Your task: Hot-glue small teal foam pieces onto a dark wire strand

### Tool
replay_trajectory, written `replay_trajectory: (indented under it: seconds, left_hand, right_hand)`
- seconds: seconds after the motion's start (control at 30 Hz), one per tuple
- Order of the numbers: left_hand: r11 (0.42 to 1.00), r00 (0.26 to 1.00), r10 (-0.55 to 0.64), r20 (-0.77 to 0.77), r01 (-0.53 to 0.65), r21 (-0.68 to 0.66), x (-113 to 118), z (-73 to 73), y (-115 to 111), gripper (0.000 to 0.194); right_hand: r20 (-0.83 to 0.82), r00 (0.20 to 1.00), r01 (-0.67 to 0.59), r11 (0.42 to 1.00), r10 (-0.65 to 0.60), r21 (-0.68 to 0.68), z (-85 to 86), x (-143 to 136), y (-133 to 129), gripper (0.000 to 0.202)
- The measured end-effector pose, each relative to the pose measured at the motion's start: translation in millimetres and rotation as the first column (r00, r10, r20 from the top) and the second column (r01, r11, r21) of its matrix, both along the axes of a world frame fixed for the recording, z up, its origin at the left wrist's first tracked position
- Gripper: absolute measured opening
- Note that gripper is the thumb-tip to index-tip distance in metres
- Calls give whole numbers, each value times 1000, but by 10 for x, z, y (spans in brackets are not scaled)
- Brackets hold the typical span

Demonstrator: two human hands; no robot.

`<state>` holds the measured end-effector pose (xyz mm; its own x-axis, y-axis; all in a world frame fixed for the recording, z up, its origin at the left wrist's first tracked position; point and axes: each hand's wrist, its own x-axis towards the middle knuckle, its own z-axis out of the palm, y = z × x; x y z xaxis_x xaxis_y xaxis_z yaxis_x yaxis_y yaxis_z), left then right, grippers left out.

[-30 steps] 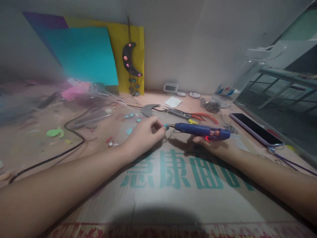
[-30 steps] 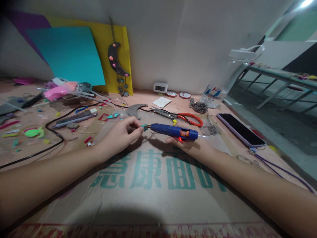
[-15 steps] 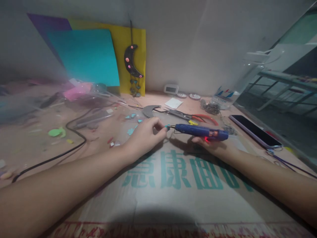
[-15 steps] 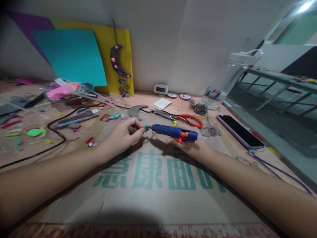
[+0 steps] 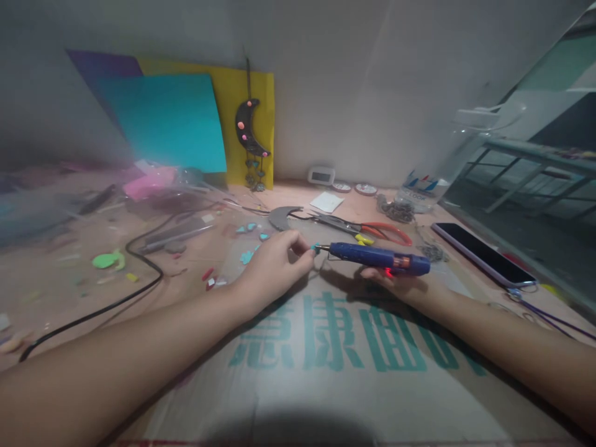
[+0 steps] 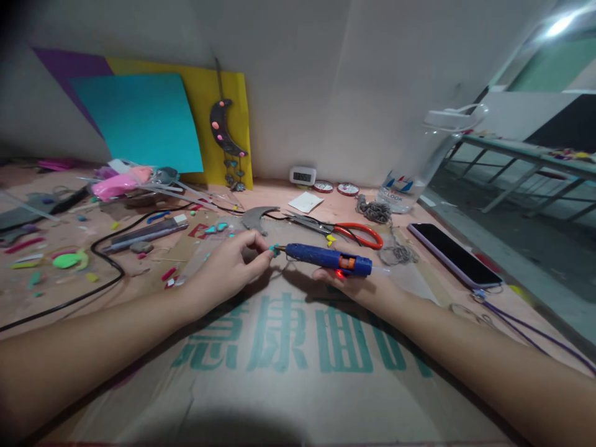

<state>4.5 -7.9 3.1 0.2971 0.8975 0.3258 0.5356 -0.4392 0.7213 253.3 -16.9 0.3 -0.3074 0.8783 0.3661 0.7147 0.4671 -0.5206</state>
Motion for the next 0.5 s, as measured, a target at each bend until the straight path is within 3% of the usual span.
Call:
replay_trajectory:
  seconds: [0.27, 0.5]
  left_hand:
    - [1000, 1000, 1, -12, -1, 12, 0, 10, 1, 13]
    - [1000, 1000, 1, -5, -1, 7, 0, 15, -5, 12]
  right_hand:
    - [-25, 999, 32, 999, -32, 27, -115, 94, 83, 15]
    - [-21, 999, 42, 998, -41, 51, -60, 37, 17, 20]
